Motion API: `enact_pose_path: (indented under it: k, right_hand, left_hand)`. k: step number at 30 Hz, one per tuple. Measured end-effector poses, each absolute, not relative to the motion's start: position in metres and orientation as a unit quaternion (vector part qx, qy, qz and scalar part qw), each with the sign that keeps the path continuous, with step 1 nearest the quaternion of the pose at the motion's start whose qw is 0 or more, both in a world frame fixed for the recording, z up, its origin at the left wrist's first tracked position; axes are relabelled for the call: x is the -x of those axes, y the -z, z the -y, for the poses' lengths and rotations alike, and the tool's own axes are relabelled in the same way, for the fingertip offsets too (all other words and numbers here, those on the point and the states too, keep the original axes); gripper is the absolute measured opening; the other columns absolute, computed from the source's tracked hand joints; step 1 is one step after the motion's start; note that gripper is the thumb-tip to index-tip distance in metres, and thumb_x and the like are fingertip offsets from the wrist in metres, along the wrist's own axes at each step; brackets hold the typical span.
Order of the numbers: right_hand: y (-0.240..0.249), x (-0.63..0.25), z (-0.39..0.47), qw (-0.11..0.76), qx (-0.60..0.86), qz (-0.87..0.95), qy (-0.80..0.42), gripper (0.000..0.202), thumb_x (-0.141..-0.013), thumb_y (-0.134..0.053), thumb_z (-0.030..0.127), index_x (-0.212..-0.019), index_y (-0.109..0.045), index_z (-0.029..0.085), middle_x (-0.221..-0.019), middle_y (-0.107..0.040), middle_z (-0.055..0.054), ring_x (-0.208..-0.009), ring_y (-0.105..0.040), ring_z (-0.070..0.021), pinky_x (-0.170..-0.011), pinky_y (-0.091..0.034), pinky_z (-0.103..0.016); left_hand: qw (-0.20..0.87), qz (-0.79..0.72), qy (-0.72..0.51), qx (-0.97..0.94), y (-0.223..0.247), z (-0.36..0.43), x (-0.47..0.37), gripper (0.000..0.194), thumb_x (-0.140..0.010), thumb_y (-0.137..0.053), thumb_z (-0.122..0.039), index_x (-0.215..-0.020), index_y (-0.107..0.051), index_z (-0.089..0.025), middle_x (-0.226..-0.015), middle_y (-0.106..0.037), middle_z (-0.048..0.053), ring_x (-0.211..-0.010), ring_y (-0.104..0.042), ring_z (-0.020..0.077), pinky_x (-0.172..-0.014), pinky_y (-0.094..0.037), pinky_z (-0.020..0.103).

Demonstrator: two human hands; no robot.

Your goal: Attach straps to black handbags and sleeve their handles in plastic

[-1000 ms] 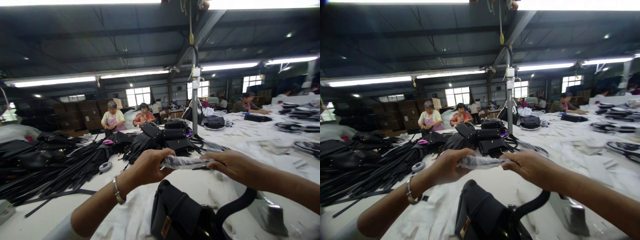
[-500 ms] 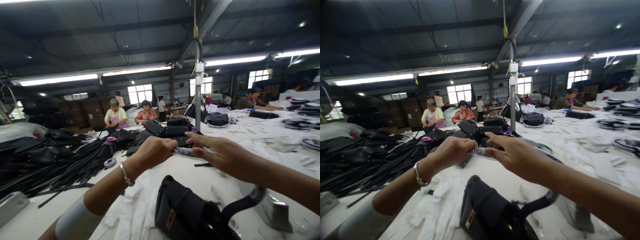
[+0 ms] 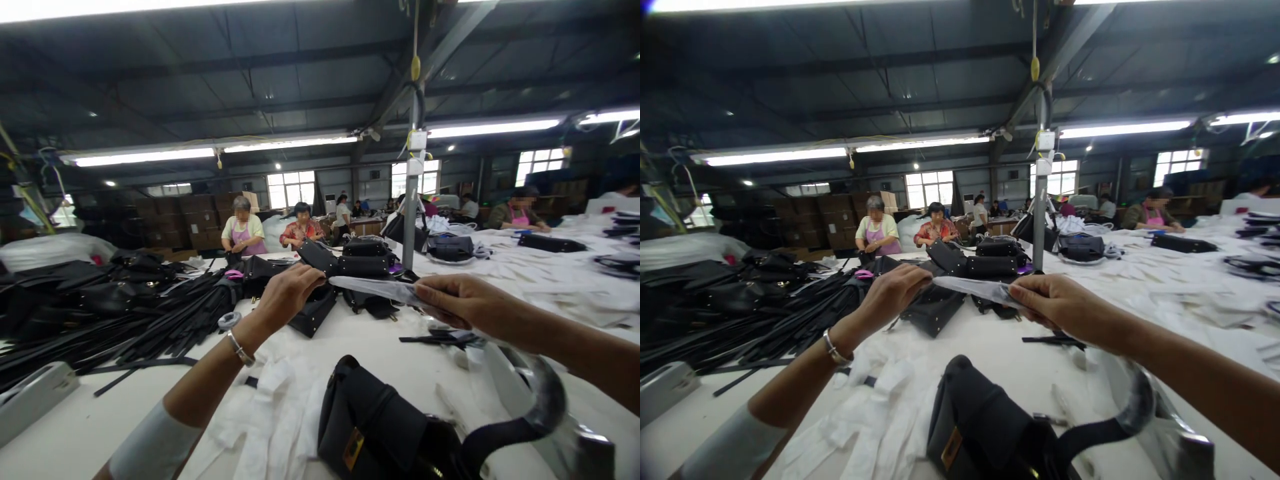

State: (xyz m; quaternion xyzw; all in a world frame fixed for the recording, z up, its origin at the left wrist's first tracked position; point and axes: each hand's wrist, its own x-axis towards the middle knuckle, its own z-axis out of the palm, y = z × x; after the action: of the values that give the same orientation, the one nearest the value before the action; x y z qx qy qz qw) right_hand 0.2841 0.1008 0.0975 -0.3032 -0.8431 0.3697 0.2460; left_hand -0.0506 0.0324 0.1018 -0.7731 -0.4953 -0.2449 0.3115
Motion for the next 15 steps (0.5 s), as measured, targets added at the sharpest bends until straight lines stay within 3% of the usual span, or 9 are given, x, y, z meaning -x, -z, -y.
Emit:
enact_pose_path:
  k: [3,5,7,9,10,12,15]
  right_hand:
    - [-0.061,-0.311,-0.108,0.195,0.349,0.82,-0.41,0.049,-0.084,-0.057,0.067,-0.069,-0.052,0.02,-0.052,-0.04,0.005,-0.043,-0.029,-0.0068,-0.04,-0.021,-0.021]
    - [-0.033,-0.336,-0.116,0.147,0.394,0.79,-0.446,0.055,-0.083,-0.05,0.075,-0.069,-0.058,0.023,-0.047,-0.04,0.003,-0.037,-0.031,-0.0088,-0.037,-0.023,-0.024]
    - [-0.021,-0.355,-0.123,0.106,0.431,0.799,-0.406,0.057,-0.082,-0.048,0.077,-0.07,-0.068,0.024,-0.052,-0.055,-0.005,-0.044,-0.05,-0.0169,-0.042,-0.038,-0.029]
    - [-0.036,-0.356,-0.123,0.169,0.457,0.822,-0.295,0.054,-0.079,-0.053,0.075,-0.08,-0.075,0.026,-0.082,-0.074,-0.012,-0.076,-0.068,-0.0311,-0.067,-0.054,-0.042]
    - [-0.053,-0.348,-0.12,0.22,0.473,0.816,-0.247,0.054,-0.078,-0.054,0.075,-0.088,-0.077,0.028,-0.098,-0.076,-0.013,-0.092,-0.068,-0.0375,-0.082,-0.053,-0.05]
    - [-0.096,-0.319,-0.103,0.311,0.442,0.815,-0.207,0.051,-0.088,-0.046,0.068,-0.105,-0.075,0.03,-0.118,-0.072,-0.011,-0.116,-0.061,-0.0384,-0.106,-0.039,-0.054]
    - [-0.155,-0.262,-0.065,0.353,0.327,0.851,-0.212,0.047,-0.093,-0.041,0.064,-0.115,-0.07,0.035,-0.128,-0.067,-0.004,-0.126,-0.053,-0.0341,-0.113,-0.031,-0.052]
  left_hand:
    - [0.407,0.553,0.26,0.679,-0.112,-0.026,0.078,0.022,-0.1,-0.048,-0.028,-0.102,-0.068,-0.019,-0.095,-0.071,0.007,-0.089,-0.066,0.0217,-0.071,-0.049,0.027]
    - [0.451,0.569,0.273,0.631,-0.116,-0.02,0.096,0.024,-0.1,-0.048,-0.032,-0.102,-0.069,-0.02,-0.095,-0.072,0.007,-0.09,-0.066,0.0231,-0.069,-0.048,0.028]
    - [0.459,0.555,0.274,0.638,-0.117,-0.014,0.101,0.026,-0.1,-0.047,-0.034,-0.102,-0.068,-0.02,-0.095,-0.072,0.007,-0.091,-0.065,0.0229,-0.071,-0.048,0.028]
    - [0.448,0.526,0.276,0.668,-0.12,-0.012,0.087,0.027,-0.101,-0.045,-0.034,-0.105,-0.068,-0.019,-0.096,-0.071,0.007,-0.093,-0.064,0.0218,-0.075,-0.048,0.028]
    - [0.443,0.512,0.283,0.679,-0.123,-0.011,0.075,0.028,-0.102,-0.044,-0.034,-0.106,-0.067,-0.019,-0.097,-0.071,0.007,-0.094,-0.064,0.0216,-0.078,-0.048,0.029]
    - [0.446,0.479,0.306,0.691,-0.134,-0.012,0.044,0.028,-0.102,-0.044,-0.034,-0.108,-0.067,-0.019,-0.095,-0.07,0.006,-0.095,-0.063,0.0213,-0.079,-0.048,0.03]
    - [0.427,0.429,0.362,0.709,-0.156,-0.016,0.004,0.027,-0.102,-0.044,-0.034,-0.108,-0.066,-0.02,-0.096,-0.068,0.005,-0.098,-0.063,0.0218,-0.081,-0.05,0.033]
